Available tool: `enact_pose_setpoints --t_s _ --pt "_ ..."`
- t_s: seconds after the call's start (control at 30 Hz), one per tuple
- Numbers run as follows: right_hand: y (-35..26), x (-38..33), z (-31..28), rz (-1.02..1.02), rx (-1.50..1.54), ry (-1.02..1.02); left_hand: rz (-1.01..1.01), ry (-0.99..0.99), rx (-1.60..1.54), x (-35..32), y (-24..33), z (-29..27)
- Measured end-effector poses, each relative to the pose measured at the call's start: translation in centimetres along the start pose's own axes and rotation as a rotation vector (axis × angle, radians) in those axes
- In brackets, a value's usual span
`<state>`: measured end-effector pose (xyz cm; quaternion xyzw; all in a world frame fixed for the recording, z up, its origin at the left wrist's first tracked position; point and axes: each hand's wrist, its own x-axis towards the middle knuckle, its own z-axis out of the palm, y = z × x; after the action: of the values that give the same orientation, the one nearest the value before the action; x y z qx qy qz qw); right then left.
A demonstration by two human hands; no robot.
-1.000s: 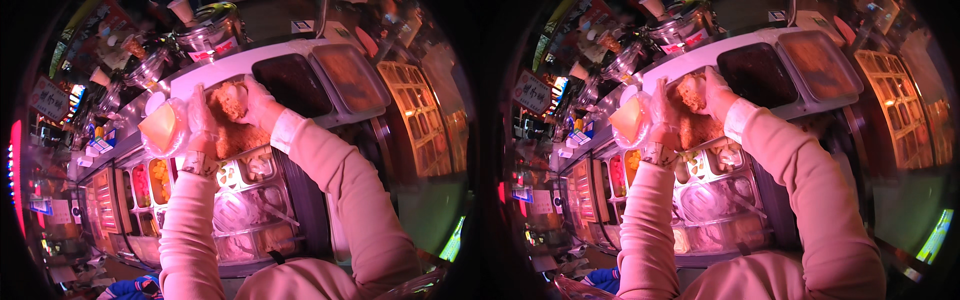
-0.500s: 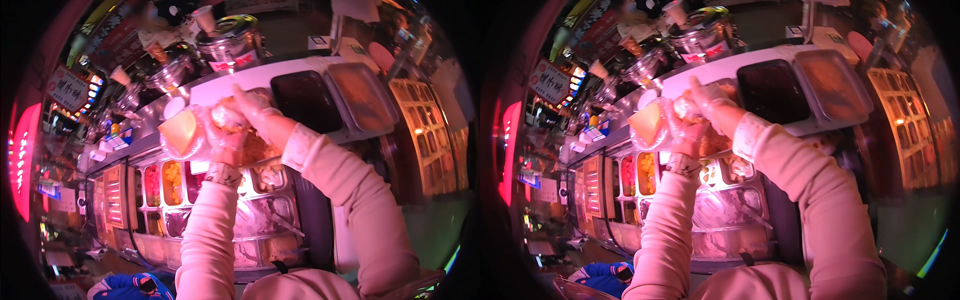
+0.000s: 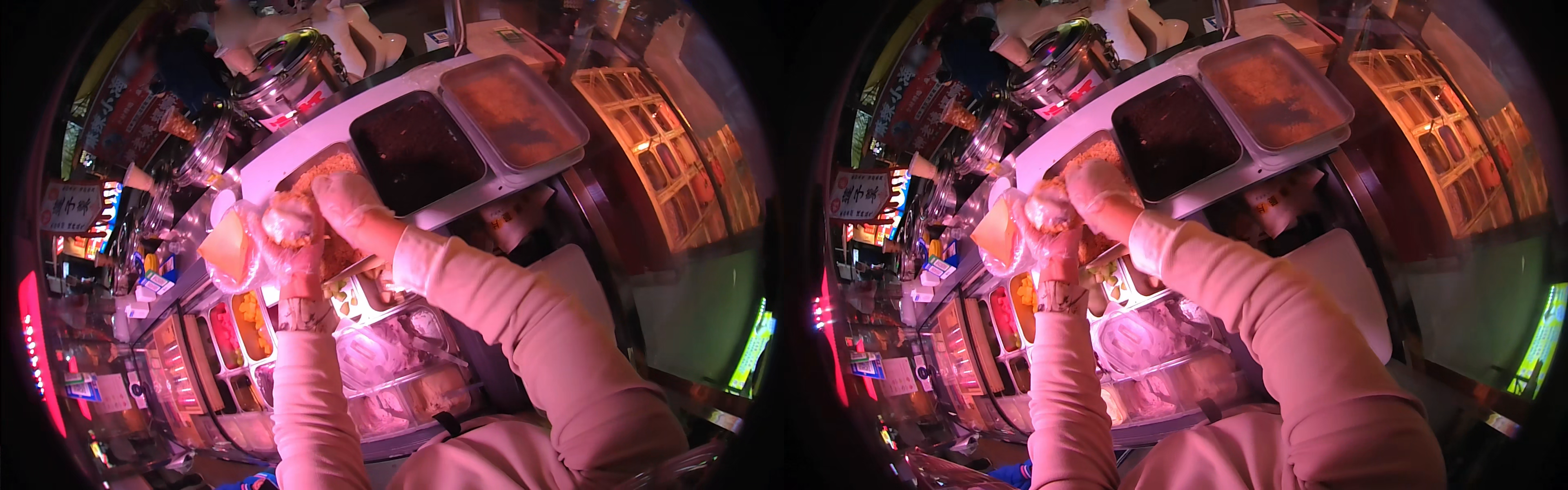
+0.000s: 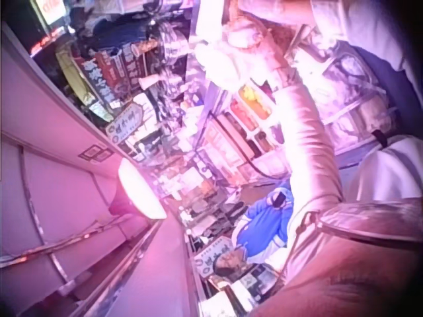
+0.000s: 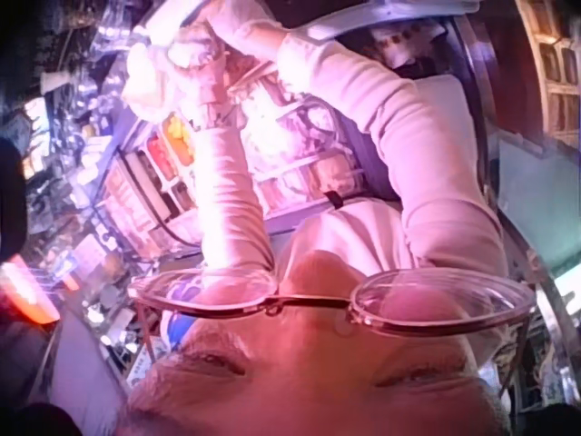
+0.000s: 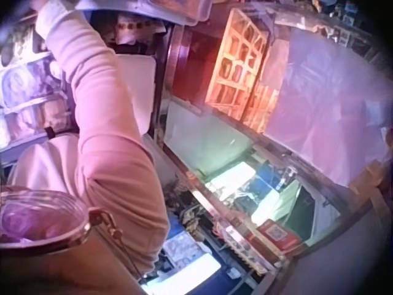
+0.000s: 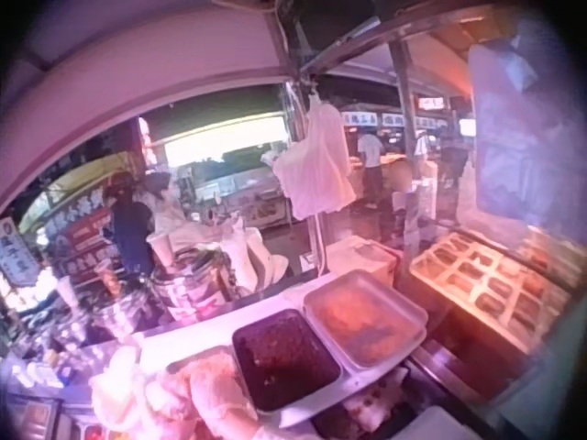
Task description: The person scoops a soft base from a refrigerated display, adds diced fruit pieces, wraps the mixture in plastic film, and coats it with powders before handing it to a customer.
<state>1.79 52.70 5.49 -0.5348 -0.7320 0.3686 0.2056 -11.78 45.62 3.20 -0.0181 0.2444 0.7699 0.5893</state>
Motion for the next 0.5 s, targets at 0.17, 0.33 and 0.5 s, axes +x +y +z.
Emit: enact_pose_setpoints --t_s 0.17,0.33,0.5 --pt "0.2 -0.7 0.8 -0.22 0.003 0.069 -0.036 0.02 -0.017 1.1 1.7 -0.9" --pt "5.6 -6.0 -2.4 -0.599 -0.025 0.289 -0.002 0.129 -0.127 0.6 1.9 -1.5" --pt "14.6 -9.8 -8.7 -0.539 -0.672 0.376 -0.143 0.04 -0.077 -0.8 -0.9 3.7"
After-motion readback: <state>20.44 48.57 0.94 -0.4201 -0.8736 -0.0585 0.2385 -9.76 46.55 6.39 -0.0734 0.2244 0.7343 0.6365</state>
